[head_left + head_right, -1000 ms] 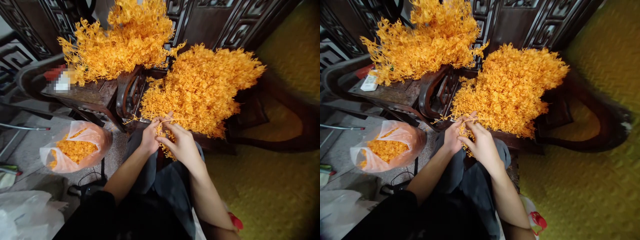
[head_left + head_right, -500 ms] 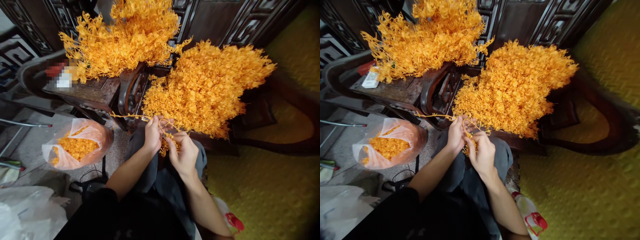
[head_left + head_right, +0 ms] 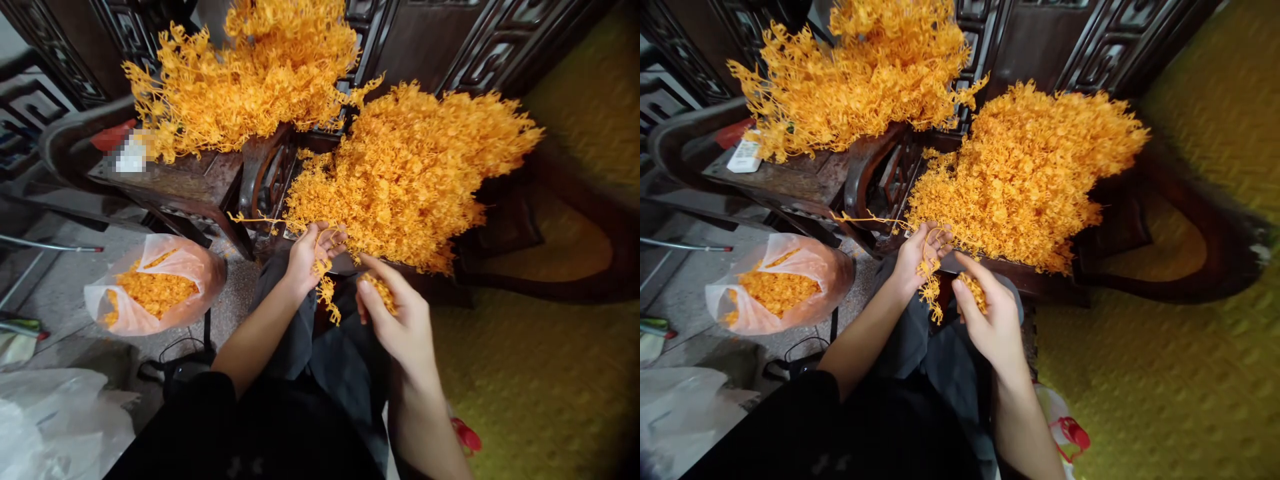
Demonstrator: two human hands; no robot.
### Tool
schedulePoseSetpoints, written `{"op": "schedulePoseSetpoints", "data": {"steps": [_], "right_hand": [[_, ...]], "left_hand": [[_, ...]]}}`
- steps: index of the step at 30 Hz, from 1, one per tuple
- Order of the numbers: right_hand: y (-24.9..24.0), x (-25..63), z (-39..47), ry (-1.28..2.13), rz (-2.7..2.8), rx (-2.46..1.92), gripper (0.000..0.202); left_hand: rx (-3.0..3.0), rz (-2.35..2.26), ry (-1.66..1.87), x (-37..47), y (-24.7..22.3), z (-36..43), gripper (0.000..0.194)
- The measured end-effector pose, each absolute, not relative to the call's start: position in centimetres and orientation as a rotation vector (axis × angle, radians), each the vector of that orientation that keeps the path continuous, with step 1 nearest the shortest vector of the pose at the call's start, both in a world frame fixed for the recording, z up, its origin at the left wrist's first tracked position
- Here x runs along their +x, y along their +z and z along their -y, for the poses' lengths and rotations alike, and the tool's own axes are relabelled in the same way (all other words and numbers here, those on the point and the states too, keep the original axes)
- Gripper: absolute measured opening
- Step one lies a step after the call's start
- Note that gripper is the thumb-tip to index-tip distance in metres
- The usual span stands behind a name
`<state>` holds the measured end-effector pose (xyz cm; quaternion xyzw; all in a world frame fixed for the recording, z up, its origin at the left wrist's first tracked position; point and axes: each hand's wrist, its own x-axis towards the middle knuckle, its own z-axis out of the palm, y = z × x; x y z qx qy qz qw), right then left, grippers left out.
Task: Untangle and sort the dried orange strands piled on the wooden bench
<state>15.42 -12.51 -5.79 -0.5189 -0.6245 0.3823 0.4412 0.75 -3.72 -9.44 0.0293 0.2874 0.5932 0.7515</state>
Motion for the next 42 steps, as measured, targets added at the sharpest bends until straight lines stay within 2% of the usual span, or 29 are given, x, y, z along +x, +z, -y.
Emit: {"op": "schedulePoseSetpoints", "data": {"steps": [3,7,15,19,25,29,31,35,38,42], "right_hand": [[-6.8,14.8,10.6,0.783,1.785,-1.448,0.043],[-8.3,12.9,9.2,0.8,1.879,-1.535,0.053],[-8.3,11.9,10.3,0.589,1.804,-1.4,0.022],[-8.5,11.8,10.5,0.486,1.847,-1.366,0.016],[-8.2,11.6,12.9,0.377,1.741,-1.134,0.007],[-5.5,12.5,15.8,0.322,1.386,-1.048,0.004],[-4.4,13.2,16.3,0.433,1.202,-1.042,0.006],[-4.6,14.7,15.5,0.819,1.108,-1.028,0.025],[-6.3,15.8,14.6,0.999,1.15,-1.09,0.016],[-7.9,16.4,13.3,1.203,1.332,-1.356,0.048]], "left_hand": [[0.082,-0.601,1.342,1.1,-9.3,3.8,0.021],[0.213,-0.657,1.439,1.3,-9.3,3.9,0.02],[0.48,-0.856,1.577,1.3,-9.3,4.4,0.027],[0.385,-0.806,1.548,1.1,-9.6,4.2,0.034],[0.106,-0.728,1.521,0.0,-9.4,3.2,0.031],[-0.019,-0.728,1.486,-0.8,-9.2,2.5,0.039],[0.002,-0.705,1.439,-0.8,-9.2,2.4,0.04],[0.067,-0.66,1.358,-0.6,-9.2,2.7,0.037],[0.126,-0.623,1.328,-0.6,-9.1,3.1,0.037],[0.254,-0.591,1.326,-0.7,-8.8,3.5,0.034]]}}
